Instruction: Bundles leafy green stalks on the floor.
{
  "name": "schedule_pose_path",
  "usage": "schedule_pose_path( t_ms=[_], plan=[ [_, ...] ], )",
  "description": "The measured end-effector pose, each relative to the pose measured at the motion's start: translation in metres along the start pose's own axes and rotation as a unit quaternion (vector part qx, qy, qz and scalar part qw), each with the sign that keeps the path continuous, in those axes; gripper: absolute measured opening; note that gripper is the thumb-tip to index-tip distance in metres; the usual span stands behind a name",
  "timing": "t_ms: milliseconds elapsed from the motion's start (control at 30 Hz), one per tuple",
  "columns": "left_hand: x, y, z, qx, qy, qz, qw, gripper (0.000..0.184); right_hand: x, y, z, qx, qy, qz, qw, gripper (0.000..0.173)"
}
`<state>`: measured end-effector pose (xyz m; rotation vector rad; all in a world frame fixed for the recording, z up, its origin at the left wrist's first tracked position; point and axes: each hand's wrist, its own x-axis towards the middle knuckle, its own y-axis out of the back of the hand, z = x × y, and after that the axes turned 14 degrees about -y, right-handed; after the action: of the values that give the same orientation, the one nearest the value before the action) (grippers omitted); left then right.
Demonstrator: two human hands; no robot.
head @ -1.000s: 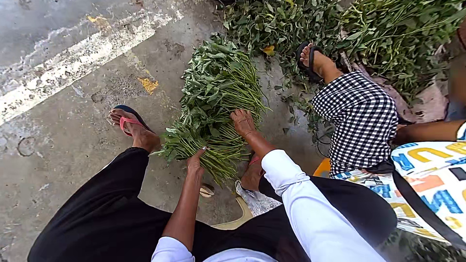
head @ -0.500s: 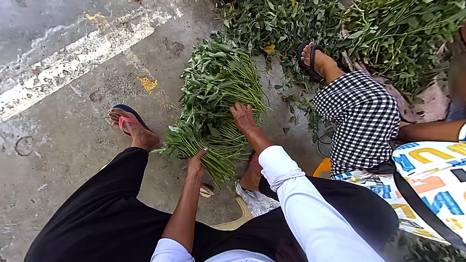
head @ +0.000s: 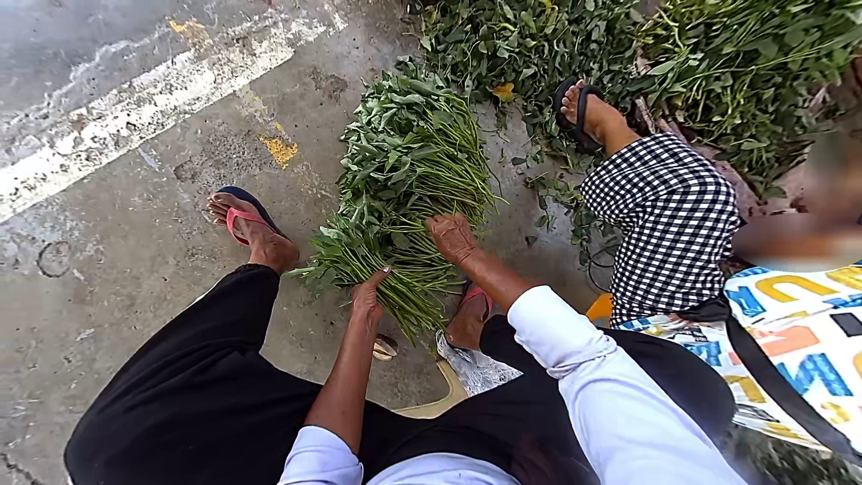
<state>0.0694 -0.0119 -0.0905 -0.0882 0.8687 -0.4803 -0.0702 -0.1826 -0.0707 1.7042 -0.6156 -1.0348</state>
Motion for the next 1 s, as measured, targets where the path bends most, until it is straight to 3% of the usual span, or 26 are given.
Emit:
schedule_pose_path(
  t_ms=[167,267,400,500,600,667,733,867,1000],
  plan=[
    [-0.002,0.003,-0.003,-0.02,0.028,-0.03,0.999,0.038,-0.054,-0.012,-0.049,0.119,-0.018,-0.061,0.991,0.017],
    [-0.002,0.005,-0.003,-0.014,0.03,-0.041,0.999,0.038,-0.073,-0.023,-0.063,0.138,0.017,-0.08,0.987,0.023],
    [0.001,0.006,-0.006,-0.018,0.006,-0.066,0.998,0.039,-0.075,-0.024,-0.061,0.092,0.055,-0.133,0.985,0.036],
    [0.003,0.006,-0.005,0.008,-0.024,-0.024,0.999,0.046,-0.073,-0.018,-0.063,0.076,0.086,-0.215,0.97,0.048],
    [0.004,0.006,-0.001,0.022,-0.033,0.011,0.999,0.044,-0.053,-0.006,-0.054,0.167,0.105,-0.291,0.936,0.051],
    [0.004,0.005,0.0,0.014,-0.034,0.015,0.999,0.039,-0.029,0.004,-0.038,0.236,0.078,-0.252,0.935,0.033],
    [0.003,0.005,-0.001,0.007,-0.033,0.011,0.999,0.037,0.0,0.007,-0.019,0.229,0.0,-0.142,0.963,0.025],
    [0.004,0.005,-0.004,-0.01,-0.028,-0.006,1.0,0.034,0.042,-0.002,0.008,0.161,-0.188,-0.028,0.968,0.035],
    [0.004,0.004,-0.003,-0.014,-0.023,0.005,1.0,0.033,0.047,-0.027,0.013,0.132,-0.219,0.001,0.967,0.038]
  ],
)
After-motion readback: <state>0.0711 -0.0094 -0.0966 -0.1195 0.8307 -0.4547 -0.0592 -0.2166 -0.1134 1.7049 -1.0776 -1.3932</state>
